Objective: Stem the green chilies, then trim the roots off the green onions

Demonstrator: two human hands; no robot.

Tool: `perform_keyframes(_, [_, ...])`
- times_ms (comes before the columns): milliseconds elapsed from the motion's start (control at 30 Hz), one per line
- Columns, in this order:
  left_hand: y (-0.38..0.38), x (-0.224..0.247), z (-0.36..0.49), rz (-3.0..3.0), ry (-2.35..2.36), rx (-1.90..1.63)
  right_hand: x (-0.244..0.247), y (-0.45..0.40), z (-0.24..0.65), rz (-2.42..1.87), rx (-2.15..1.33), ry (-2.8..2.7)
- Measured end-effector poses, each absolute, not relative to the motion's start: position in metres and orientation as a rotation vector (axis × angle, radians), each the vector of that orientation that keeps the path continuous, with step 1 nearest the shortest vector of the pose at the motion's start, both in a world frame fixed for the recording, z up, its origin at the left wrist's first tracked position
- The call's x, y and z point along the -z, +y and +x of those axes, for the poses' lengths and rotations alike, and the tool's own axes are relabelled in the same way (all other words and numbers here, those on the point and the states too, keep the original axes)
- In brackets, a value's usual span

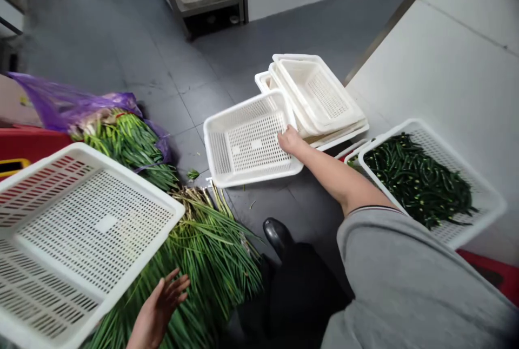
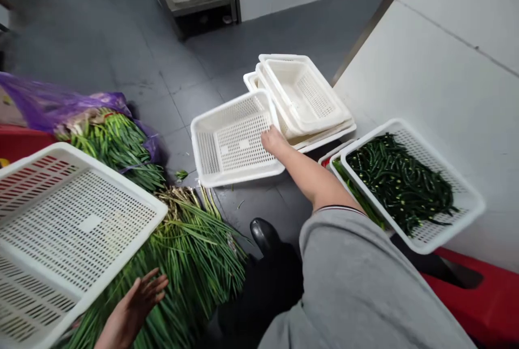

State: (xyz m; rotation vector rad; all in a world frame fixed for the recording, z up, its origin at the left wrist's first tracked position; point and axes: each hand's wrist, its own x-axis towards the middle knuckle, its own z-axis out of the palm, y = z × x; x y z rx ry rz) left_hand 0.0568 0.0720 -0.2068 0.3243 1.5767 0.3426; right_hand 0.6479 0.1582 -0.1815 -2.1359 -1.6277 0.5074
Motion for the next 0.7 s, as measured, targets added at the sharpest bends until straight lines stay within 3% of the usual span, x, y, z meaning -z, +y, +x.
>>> perform_keyframes(133, [0.057,0.224,0.037,0.293,1.602,-0.219,0.204,0.104,0.624,-2.207,-0.41,-1.844])
perform_keyframes(233, [0.048,0.241,0.033,0.184,1.66,-0.162,0.222,0.058,0.605,-2.534,-0.243,-1.389])
perform_keyframes(333, [0.04,0.248,0.049,0.206,1.606,-0.121,0.245,0.022,0.593,-2.781,-0.572,-0.902])
perform_keyframes(500, [0.025,0.244,0.07,0.269,1.554,-0.04,0.261,-0.006,0.593,-2.789,-1.233,-0.692])
perform_keyframes(700, [0.005,0.253,0.049,0.385,1.699,-0.015,0.218,0.011,0.582,-2.551,-1.245,-0.912])
